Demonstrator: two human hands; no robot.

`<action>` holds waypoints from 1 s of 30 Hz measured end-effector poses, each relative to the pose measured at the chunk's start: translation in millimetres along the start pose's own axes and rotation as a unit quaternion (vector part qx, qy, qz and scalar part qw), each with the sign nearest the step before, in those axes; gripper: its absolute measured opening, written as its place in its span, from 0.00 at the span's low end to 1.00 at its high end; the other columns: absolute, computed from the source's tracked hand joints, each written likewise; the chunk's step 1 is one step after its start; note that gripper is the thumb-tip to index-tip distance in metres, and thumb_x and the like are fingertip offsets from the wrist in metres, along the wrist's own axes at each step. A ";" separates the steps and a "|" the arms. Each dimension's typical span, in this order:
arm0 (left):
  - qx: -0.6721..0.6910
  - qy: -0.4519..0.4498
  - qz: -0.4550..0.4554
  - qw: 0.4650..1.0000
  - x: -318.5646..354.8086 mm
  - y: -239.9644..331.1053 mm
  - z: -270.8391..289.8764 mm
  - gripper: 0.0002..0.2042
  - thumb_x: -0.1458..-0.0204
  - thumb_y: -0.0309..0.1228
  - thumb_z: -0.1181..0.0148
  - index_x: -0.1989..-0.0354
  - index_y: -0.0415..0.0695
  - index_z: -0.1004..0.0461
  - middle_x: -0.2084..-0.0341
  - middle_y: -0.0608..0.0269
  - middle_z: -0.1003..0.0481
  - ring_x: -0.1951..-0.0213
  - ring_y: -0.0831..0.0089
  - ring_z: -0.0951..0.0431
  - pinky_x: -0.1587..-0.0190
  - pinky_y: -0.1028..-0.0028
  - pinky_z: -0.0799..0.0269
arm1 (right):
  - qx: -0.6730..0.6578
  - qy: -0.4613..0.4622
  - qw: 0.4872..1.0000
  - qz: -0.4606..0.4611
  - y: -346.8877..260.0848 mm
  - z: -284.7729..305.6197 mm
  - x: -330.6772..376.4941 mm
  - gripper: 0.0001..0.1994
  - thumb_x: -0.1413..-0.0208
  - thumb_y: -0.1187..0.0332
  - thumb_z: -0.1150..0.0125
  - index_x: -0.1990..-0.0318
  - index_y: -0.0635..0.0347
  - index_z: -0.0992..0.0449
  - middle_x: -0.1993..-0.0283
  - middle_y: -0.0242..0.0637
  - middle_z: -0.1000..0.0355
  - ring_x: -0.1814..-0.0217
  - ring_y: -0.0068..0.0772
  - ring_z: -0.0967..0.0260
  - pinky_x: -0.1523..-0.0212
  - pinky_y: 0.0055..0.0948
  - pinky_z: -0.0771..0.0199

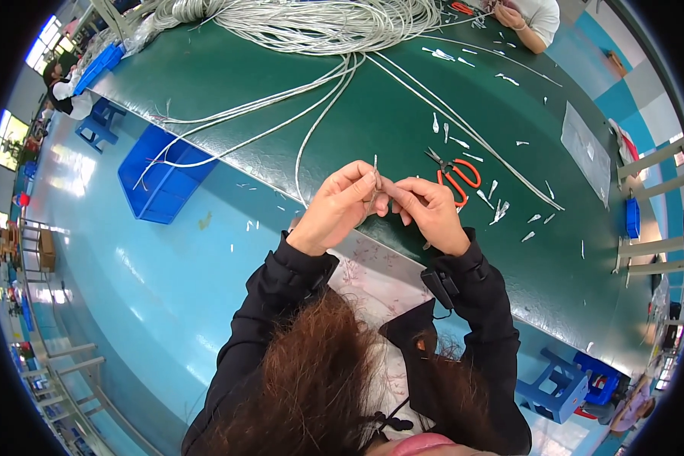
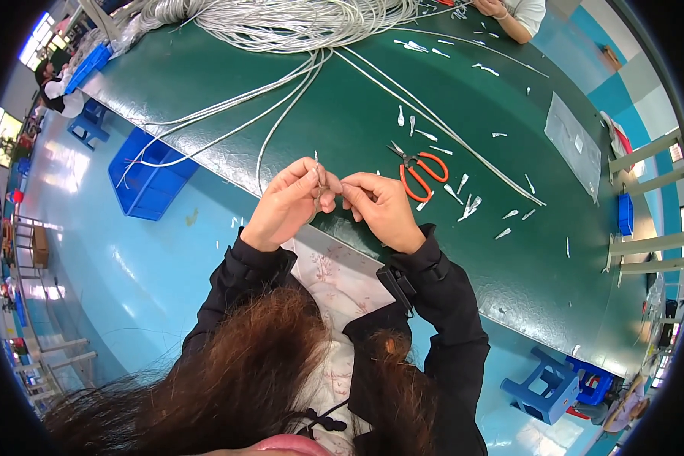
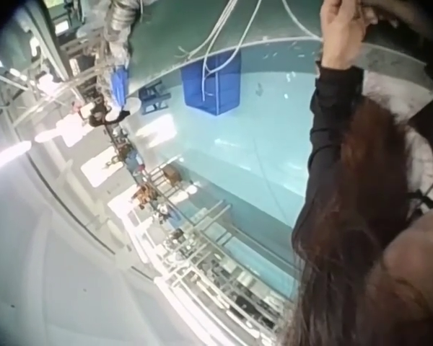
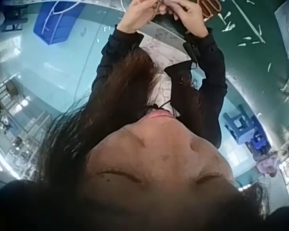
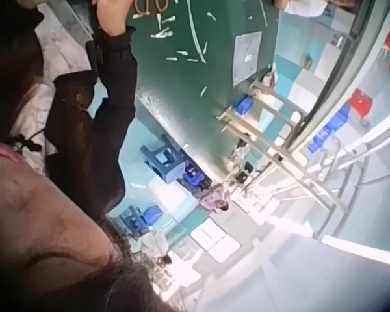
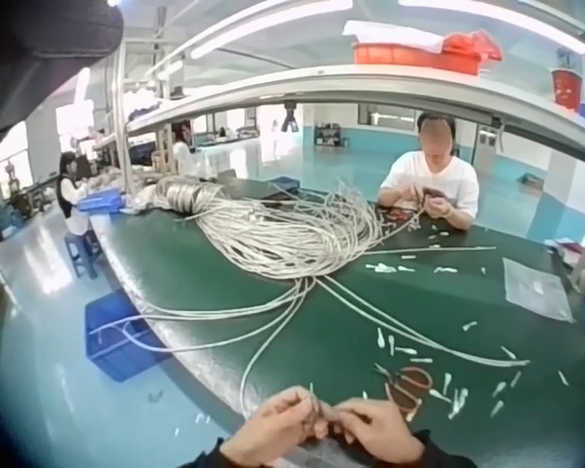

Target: The person strips the outer casing from a cable by hand, uses shears to cut away the internal fibers, and then trims the ends of the exposed wires.

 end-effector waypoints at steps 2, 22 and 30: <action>0.007 -0.003 -0.001 1.000 0.4 -0.7 2.2 0.06 0.38 0.30 0.53 0.64 0.41 0.33 0.64 0.55 0.26 0.67 0.74 0.26 0.59 0.74 0.30 | -0.015 -0.002 1.000 0.001 5.1 0.5 -0.5 0.06 0.41 0.74 0.48 0.65 0.67 0.25 0.73 0.30 0.30 0.80 0.14 0.38 0.79 0.16 0.39; -0.360 0.065 -0.166 0.916 -14.7 30.4 -7.6 0.07 0.40 0.25 0.52 0.57 0.37 0.30 0.58 0.55 0.25 0.56 0.71 0.24 0.55 0.75 0.28 | -0.198 -0.030 0.980 -0.022 -9.9 -20.1 -13.4 0.07 0.38 0.72 0.51 0.57 0.66 0.31 0.67 0.36 0.29 0.79 0.19 0.34 0.78 0.16 0.36; -0.586 -0.013 -0.193 0.787 -15.6 50.2 -8.3 0.06 0.52 0.18 0.42 0.64 0.37 0.24 0.67 0.59 0.25 0.64 0.71 0.24 0.62 0.75 0.29 | -0.259 -0.080 0.962 -0.038 0.7 -13.4 -16.4 0.07 0.37 0.71 0.53 0.58 0.65 0.31 0.68 0.35 0.30 0.76 0.16 0.35 0.78 0.15 0.38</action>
Point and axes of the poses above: each hand's wrist, its own x-axis away from the middle knuckle, its own z-axis out of the back of the hand, y = z × x, the point moved 1 cm from there along -x, towards the middle knuckle
